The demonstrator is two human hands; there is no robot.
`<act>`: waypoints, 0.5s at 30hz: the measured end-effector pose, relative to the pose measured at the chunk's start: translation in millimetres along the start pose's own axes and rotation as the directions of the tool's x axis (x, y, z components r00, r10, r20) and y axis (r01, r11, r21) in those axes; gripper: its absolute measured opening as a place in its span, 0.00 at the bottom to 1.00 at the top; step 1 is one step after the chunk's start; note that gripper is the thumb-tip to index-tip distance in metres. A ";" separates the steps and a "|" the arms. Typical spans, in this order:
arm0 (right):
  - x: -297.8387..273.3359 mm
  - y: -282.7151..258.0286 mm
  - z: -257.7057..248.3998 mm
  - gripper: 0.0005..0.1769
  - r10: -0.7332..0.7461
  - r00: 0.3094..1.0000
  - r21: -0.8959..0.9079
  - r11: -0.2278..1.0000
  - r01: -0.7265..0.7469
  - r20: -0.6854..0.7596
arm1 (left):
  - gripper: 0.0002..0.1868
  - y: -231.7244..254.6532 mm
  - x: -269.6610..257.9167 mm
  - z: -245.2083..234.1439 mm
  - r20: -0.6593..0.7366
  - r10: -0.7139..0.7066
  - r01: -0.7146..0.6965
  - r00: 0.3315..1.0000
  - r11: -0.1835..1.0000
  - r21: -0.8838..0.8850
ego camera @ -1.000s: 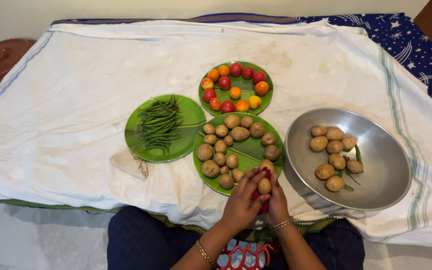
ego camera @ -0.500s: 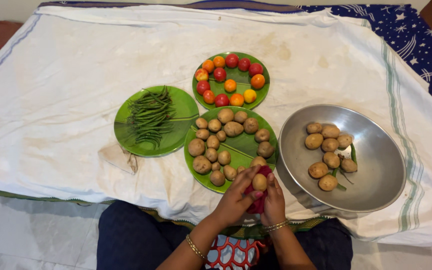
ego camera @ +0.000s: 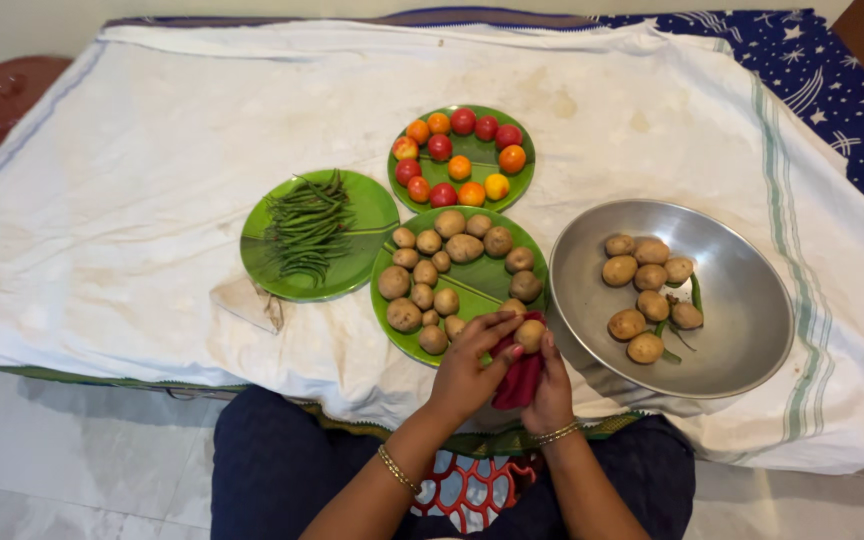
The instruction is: The person wipes small potatoes one by one using a red cloth. They pick each potato from a green plate, rub it with the cloth, and place it into a metal bowl. The process is repeated for multiple potatoes.
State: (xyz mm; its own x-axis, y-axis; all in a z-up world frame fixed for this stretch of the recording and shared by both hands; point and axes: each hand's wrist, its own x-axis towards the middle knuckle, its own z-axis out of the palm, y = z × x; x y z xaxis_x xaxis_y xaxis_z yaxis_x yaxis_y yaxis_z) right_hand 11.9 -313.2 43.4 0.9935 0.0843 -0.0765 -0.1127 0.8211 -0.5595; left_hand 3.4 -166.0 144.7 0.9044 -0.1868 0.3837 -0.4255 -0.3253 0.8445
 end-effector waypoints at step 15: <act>4.3 -9.4 6.0 0.27 0.044 0.998 0.015 0.999 -0.045 0.046 | 0.19 26.5 2.8 -9.3 0.085 0.281 -0.293 0.956 0.907 0.303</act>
State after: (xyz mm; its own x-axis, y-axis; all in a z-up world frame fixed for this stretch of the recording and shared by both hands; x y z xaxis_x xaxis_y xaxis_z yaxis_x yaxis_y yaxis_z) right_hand 17.3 -317.2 53.3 0.9872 0.1463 -0.0636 -0.1572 0.8246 -0.5434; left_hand -5.1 -166.5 171.6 0.7426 -0.3483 0.5721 -0.6607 -0.5209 0.5404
